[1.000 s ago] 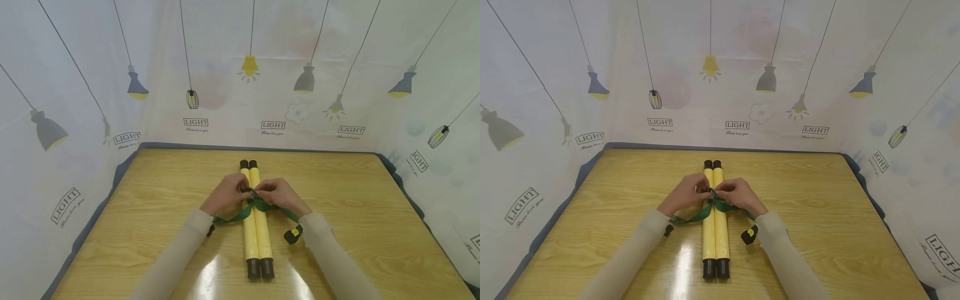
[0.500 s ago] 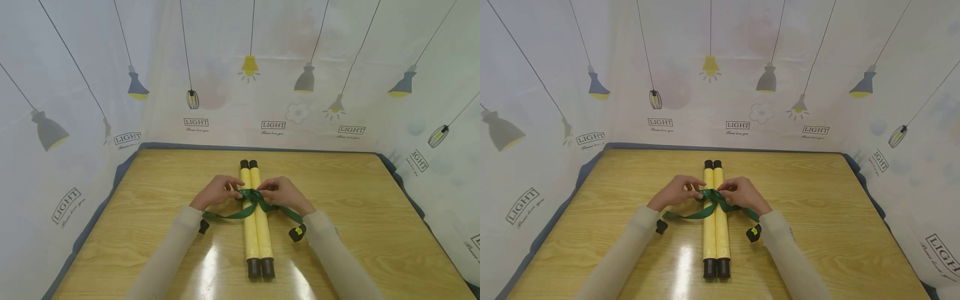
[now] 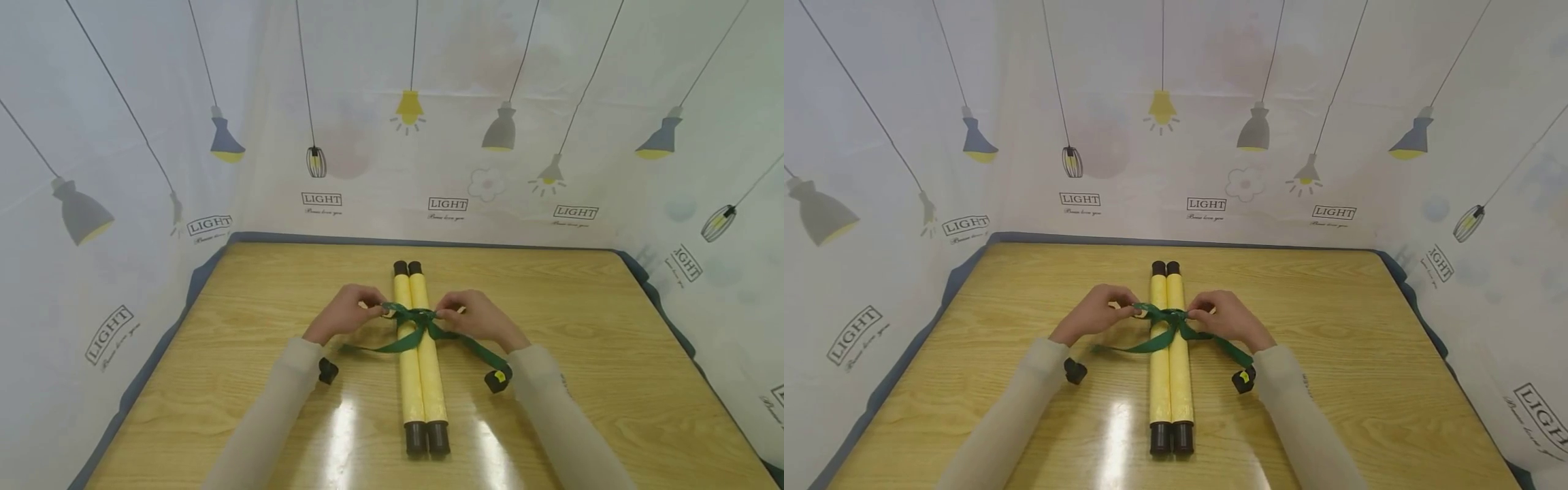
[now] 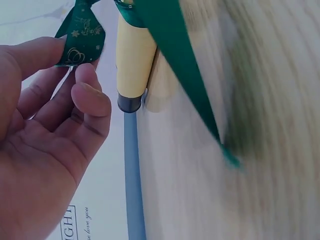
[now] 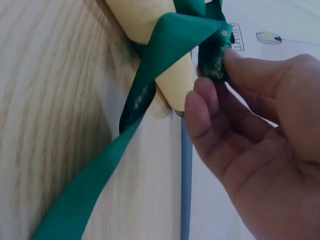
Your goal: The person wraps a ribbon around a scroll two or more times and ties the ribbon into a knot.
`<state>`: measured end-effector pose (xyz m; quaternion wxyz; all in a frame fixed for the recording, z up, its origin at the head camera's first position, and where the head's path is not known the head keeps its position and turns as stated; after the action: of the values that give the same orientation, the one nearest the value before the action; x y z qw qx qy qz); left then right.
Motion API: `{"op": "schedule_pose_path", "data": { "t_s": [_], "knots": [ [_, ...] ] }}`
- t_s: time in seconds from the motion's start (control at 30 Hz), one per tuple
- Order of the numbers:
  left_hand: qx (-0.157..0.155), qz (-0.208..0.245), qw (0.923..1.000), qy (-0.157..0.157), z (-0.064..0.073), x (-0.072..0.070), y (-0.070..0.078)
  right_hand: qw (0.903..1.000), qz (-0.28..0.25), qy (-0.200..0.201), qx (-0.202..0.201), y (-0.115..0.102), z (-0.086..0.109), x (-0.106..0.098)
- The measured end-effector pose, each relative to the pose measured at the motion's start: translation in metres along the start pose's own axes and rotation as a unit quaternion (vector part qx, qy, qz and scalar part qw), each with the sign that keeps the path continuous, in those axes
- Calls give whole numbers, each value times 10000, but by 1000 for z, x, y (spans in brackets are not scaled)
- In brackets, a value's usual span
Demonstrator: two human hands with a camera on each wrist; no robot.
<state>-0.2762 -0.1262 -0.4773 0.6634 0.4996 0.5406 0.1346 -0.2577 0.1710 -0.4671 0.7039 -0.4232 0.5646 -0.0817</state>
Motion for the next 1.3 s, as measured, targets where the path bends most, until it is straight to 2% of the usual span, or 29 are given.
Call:
{"op": "schedule_pose_path", "data": {
  "t_s": [0.27, 0.5, 0.63, 0.8, 1.03, 1.3],
  "knots": [
    [-267, 385, 9989, 66, 6, -2, -5, 9990, 127, 405, 146, 12, 6, -7],
    [-458, 511, 9976, -80, 9, -4, -11, 9981, -420, 278, 356, 25, 16, -16],
    [-541, 718, 9956, -248, 11, -6, -12, 9983, -345, 242, 406, 34, 19, -18],
    [-674, 827, 9937, -352, 13, -7, -16, 9993, -241, 184, 227, 44, 25, -19],
    [-857, 849, 9926, -159, 17, -7, -23, 9990, -163, 314, 284, 62, 34, -19],
    [-971, 886, 9913, -116, 24, -4, -30, 9990, -157, 327, 272, 73, 40, -17]
  ]
}}
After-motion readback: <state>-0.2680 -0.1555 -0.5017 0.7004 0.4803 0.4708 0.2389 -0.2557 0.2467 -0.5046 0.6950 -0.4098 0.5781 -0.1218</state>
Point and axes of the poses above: each hand's wrist, its own z-axis away from the middle knuckle, its own x-axis out of the palm, y = z × x, the point moved 1 cm from there along -z, towards the middle knuckle, and after that the axes turned 5 degrees about z, right-handed, at the moved point
